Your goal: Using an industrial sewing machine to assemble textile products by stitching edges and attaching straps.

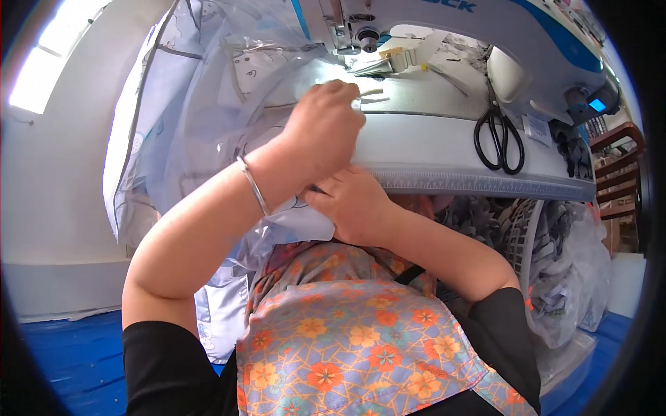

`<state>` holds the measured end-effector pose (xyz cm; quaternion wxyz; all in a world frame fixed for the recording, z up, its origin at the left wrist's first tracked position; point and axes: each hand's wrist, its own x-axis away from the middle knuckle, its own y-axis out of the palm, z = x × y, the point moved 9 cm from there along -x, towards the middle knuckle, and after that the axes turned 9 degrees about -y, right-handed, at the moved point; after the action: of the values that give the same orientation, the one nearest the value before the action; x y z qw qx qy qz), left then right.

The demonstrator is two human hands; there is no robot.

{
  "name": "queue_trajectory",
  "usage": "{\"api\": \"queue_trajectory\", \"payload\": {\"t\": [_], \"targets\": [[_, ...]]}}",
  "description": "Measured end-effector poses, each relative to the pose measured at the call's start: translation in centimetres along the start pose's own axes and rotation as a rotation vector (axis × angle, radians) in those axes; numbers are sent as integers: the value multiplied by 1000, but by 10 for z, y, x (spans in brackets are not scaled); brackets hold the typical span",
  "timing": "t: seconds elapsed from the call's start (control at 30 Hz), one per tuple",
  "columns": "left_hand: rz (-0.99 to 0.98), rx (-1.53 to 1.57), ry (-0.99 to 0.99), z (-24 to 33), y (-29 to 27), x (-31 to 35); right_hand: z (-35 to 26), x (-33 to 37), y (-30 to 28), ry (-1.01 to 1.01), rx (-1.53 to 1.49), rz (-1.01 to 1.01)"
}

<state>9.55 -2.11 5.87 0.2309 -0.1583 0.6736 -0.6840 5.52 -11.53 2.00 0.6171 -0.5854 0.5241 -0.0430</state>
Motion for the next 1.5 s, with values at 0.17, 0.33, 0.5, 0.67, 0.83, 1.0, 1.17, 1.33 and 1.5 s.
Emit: {"api": "queue_trajectory", "payload": {"t": [0.17,0.33,0.5,0.67,0.83,1.0,1.17,1.33,1.5], "targets": [[-15,-6,124,8,24,16,-1,2,0,14,-53,59],[49,133,101,-3,15,5,19,-2,-5,84,-184,106],[3,134,89,-17,18,-18,41,-13,-1,136,-207,90],[30,125,128,-16,18,-13,43,-21,-42,79,-196,70],[95,85,167,-1,17,5,126,-4,-87,415,-27,35],[19,31,118,3,22,16,138,-14,-57,157,139,37],[130,222,84,-3,14,16,146,-4,-43,262,213,-63],[178,316,42,-13,13,4,145,-8,-48,235,243,-37],[63,331,-7,-13,13,2,142,-11,-55,211,226,43]]}}
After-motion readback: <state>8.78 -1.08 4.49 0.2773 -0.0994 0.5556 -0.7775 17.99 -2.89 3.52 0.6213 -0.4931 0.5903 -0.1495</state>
